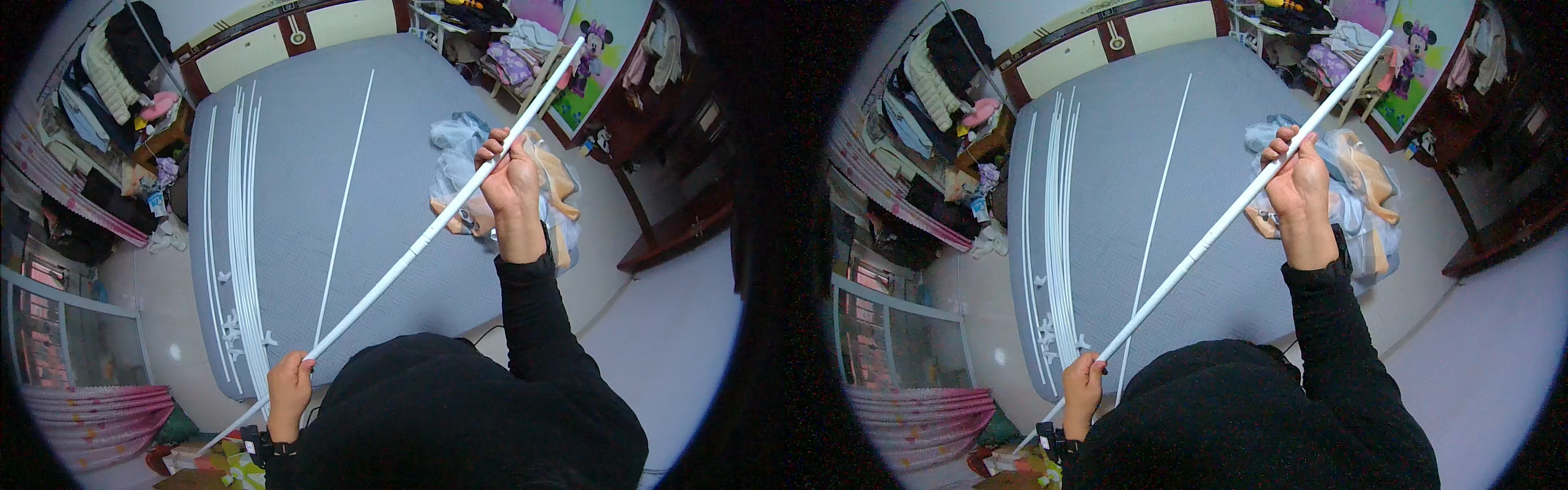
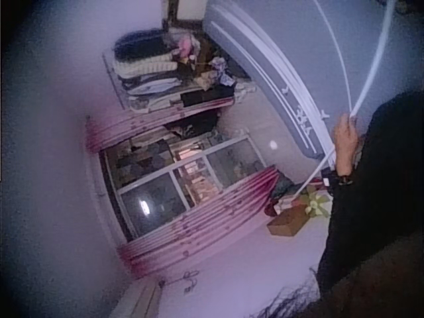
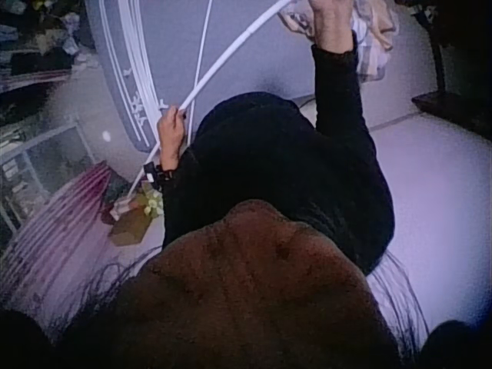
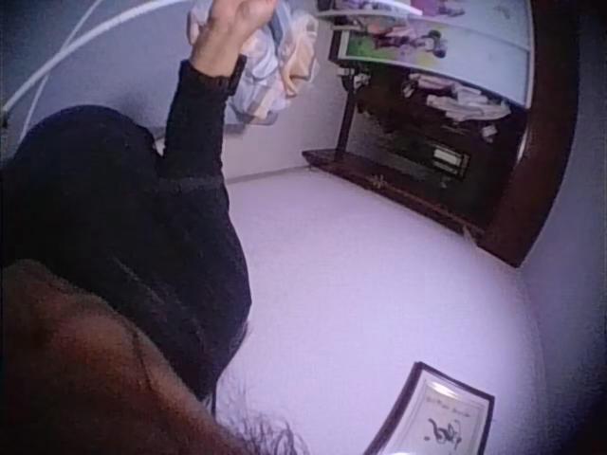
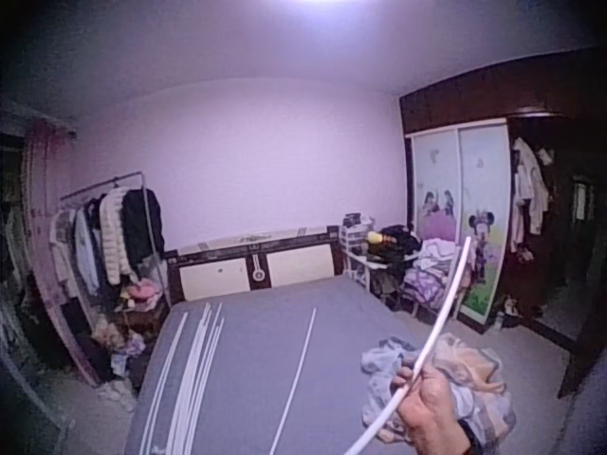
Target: The person unpacks a doll from a plastic bag and places it on the bed. Then the person picks up white plastic poles and connectors, aligns the ends, and joins them to form longer poles. The person repeats this joining process for several poles.
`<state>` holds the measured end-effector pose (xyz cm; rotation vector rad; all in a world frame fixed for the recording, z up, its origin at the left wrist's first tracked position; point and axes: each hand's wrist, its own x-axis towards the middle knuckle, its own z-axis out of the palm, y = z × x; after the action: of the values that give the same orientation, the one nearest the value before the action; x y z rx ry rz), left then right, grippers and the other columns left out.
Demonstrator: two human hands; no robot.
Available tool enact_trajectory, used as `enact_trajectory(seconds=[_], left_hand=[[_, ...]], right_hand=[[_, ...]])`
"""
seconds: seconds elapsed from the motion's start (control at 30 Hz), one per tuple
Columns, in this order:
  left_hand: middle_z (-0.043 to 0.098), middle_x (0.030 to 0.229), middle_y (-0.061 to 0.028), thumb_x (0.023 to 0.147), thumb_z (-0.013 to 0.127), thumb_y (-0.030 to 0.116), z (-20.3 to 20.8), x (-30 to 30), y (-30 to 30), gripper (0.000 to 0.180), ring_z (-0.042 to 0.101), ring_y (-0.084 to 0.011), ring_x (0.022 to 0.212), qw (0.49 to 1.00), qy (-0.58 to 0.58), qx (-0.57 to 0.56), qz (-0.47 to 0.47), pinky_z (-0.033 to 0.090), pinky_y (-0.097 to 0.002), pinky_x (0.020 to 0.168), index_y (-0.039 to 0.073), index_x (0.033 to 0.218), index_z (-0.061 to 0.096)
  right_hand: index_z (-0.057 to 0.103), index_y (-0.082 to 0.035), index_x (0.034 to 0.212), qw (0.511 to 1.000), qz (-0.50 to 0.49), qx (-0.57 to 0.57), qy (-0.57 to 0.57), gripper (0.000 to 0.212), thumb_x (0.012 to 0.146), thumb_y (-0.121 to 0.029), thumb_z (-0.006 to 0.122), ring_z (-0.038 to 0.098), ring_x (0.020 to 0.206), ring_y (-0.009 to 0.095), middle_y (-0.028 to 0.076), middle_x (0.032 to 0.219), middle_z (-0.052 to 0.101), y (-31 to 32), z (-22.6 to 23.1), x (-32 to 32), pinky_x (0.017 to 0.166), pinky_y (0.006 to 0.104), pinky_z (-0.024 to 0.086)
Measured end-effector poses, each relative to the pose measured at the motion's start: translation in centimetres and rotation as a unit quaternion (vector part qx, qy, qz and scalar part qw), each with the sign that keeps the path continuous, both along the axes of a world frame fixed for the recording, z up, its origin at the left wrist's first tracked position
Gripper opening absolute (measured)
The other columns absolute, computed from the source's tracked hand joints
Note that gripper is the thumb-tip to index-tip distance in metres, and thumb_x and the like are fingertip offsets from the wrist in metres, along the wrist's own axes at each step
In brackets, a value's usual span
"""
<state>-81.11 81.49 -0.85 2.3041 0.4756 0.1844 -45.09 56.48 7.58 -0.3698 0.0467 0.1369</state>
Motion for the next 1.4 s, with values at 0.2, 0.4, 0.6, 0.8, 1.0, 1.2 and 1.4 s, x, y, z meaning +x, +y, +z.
enact_trajectory(seconds=[0.2,0.4,0.6,0.8,1.0,1.2,1.4], left_hand=[[0.056,0.064,-0.0129,0.087,0.061,0.022,0.5,-0.1,-1.0,0.02,0.056,-0.0264,0.056,0.998,0.03,-0.036,0.043,0.042,-0.0343,0.052,0.002,0.089,0.058],[0.057,0.064,-0.0124,0.088,0.061,0.024,-0.1,-0.2,-0.2,0.022,0.056,-0.0246,0.056,0.999,0.035,-0.007,0.006,0.042,-0.0342,0.052,0.003,0.086,0.056],[0.057,0.064,-0.0131,0.09,0.056,0.02,0.1,-0.1,-1.3,0.02,0.056,-0.0279,0.056,0.998,0.008,-0.057,0.034,0.042,-0.035,0.052,0.003,0.082,0.054],[0.053,0.062,-0.0154,0.086,0.062,0.022,-0.4,-0.6,-0.4,0.021,0.055,-0.0287,0.054,0.996,0.056,-0.06,0.047,0.04,-0.0365,0.05,0.003,0.081,0.053],[0.05,0.057,-0.0135,0.084,0.065,0.025,-1.2,-1.0,0.0,0.026,0.051,-0.0254,0.051,0.998,-0.007,-0.044,0.035,0.036,-0.0362,0.048,0.003,0.077,0.054],[0.049,0.059,-0.0097,0.085,0.065,0.027,0.5,-1.0,-0.3,0.031,0.047,-0.0196,0.051,0.998,0.017,-0.066,-0.009,0.035,-0.0326,0.048,0.002,0.07,0.053],[0.044,0.056,-0.0091,0.085,0.064,0.027,0.1,-0.8,-0.1,0.032,0.043,-0.0178,0.05,0.995,0.011,-0.1,-0.017,0.032,-0.0322,0.047,0.002,0.07,0.051]], right_hand=[[0.044,-0.008,0.095,0.998,0.033,0.006,-0.044,0.028,0.099,-0.035,0.039,0.041,0.062,0.013,0.002,0.077,0.047,-0.3,-0.5,0.4,0.059,0.0273,0.039],[0.044,-0.007,0.095,0.999,-0.009,-0.014,0.028,0.028,0.099,-0.035,0.039,0.04,0.061,0.013,0.003,0.076,0.046,0.0,-0.4,0.4,0.058,0.0271,0.039],[0.043,-0.008,0.093,1.0,0.014,-0.006,0.01,0.027,0.1,-0.034,0.038,0.04,0.06,0.013,0.003,0.076,0.046,-0.1,-0.5,0.3,0.057,0.0269,0.039],[0.043,-0.008,0.092,1.0,-0.004,-0.015,0.015,0.029,0.1,-0.035,0.035,0.039,0.059,0.013,0.003,0.076,0.047,-0.3,-0.7,0.8,0.055,0.0257,0.038],[0.046,-0.006,0.098,0.999,0.033,0.031,-0.007,0.034,0.101,-0.036,0.03,0.041,0.06,0.012,0.003,0.075,0.046,-1.0,-1.2,1.7,0.055,0.0254,0.039],[0.046,-0.003,0.099,0.992,0.006,0.108,0.061,0.037,0.101,-0.035,0.027,0.041,0.056,0.012,0.002,0.071,0.043,-1.9,-1.2,2.9,0.053,0.0253,0.04],[0.045,-0.002,0.097,0.992,0.002,0.103,0.073,0.034,0.102,-0.032,0.028,0.04,0.056,0.011,0.002,0.07,0.042,-2.2,-0.5,3.0,0.051,0.0251,0.039]])
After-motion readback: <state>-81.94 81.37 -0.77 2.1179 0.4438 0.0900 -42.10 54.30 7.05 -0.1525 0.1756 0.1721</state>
